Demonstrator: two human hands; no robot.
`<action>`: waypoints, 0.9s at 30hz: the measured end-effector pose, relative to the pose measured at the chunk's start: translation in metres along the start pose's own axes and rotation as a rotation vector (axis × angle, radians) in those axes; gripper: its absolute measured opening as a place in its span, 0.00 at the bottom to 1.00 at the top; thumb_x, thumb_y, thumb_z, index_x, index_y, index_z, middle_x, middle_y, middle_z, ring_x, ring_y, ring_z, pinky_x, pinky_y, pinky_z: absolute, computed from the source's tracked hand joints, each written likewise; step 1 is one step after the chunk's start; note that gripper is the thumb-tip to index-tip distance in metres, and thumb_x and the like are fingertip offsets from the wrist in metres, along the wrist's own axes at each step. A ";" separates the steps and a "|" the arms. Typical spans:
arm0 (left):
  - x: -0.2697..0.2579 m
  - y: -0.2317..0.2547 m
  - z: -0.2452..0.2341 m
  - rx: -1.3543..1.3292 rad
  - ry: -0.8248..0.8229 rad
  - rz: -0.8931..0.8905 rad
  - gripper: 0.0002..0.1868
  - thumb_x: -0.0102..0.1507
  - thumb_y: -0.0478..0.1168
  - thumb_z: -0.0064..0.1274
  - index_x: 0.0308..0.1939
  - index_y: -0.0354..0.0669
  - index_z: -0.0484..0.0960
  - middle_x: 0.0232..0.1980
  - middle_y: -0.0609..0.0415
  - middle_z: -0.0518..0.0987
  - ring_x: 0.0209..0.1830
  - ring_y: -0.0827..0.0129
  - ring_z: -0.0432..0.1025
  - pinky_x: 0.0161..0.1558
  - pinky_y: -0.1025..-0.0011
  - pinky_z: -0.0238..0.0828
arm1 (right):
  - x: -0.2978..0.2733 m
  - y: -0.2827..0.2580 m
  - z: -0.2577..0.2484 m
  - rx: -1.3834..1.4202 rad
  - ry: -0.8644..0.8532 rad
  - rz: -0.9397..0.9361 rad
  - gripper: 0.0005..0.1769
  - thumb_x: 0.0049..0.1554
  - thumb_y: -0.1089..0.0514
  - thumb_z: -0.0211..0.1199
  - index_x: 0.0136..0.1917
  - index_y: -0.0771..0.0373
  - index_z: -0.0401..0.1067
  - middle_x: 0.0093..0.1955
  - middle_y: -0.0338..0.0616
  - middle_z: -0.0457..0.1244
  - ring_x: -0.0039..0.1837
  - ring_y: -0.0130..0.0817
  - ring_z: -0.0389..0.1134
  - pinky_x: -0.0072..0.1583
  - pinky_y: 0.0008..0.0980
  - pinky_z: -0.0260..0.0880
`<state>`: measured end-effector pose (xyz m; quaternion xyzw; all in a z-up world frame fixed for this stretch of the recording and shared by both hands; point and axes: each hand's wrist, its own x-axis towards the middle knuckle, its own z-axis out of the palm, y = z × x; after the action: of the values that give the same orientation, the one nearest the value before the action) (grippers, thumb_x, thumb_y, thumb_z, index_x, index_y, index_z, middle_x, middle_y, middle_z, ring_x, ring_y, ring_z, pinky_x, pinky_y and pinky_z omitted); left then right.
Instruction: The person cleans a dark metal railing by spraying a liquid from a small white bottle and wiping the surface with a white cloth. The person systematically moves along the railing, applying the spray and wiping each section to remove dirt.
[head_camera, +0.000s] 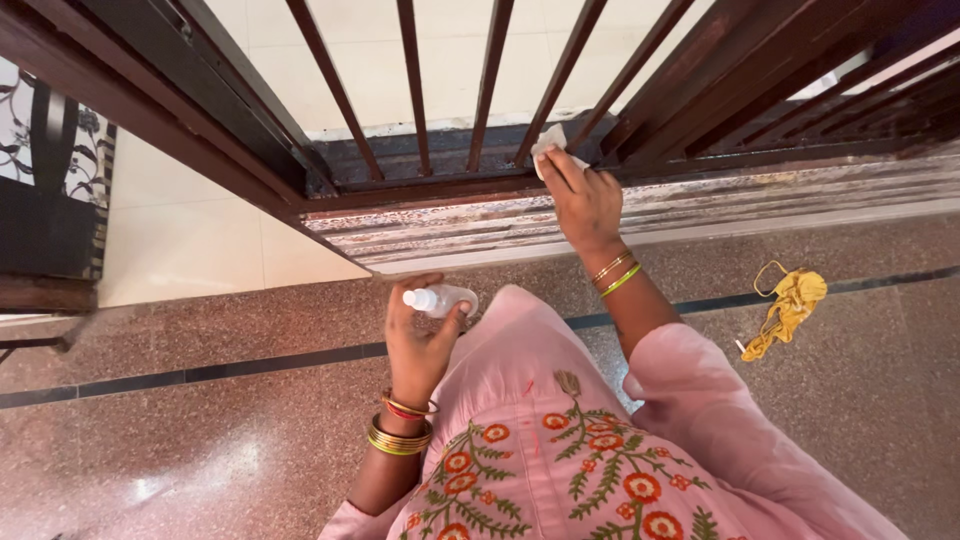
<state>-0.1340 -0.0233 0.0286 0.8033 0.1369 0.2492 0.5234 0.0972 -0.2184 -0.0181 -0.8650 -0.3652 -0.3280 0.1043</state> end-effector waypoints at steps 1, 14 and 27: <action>0.000 0.001 -0.001 -0.006 -0.003 0.008 0.22 0.56 0.36 0.68 0.52 0.37 0.80 0.52 0.49 0.79 0.51 0.58 0.77 0.52 0.64 0.74 | 0.005 -0.002 0.001 0.069 -0.013 0.072 0.13 0.62 0.64 0.66 0.60 0.54 0.80 0.62 0.35 0.70 0.41 0.30 0.70 0.42 0.30 0.67; 0.010 -0.009 -0.020 0.006 -0.061 0.073 0.22 0.56 0.37 0.69 0.52 0.38 0.80 0.52 0.48 0.79 0.52 0.55 0.76 0.53 0.62 0.73 | 0.015 -0.052 0.009 0.176 -0.302 0.546 0.23 0.61 0.65 0.60 0.69 0.57 0.70 0.73 0.45 0.62 0.32 0.37 0.71 0.33 0.30 0.71; 0.006 -0.034 -0.090 0.064 -0.003 0.086 0.22 0.54 0.36 0.69 0.50 0.38 0.80 0.50 0.48 0.79 0.52 0.54 0.75 0.54 0.62 0.72 | 0.010 -0.048 0.048 1.376 -0.012 1.015 0.19 0.71 0.61 0.52 0.73 0.63 0.66 0.47 0.38 0.62 0.31 0.19 0.58 0.36 0.22 0.72</action>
<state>-0.1767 0.0630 0.0282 0.8251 0.1094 0.2657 0.4864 0.0925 -0.1586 -0.0514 -0.6696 -0.0519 0.0578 0.7387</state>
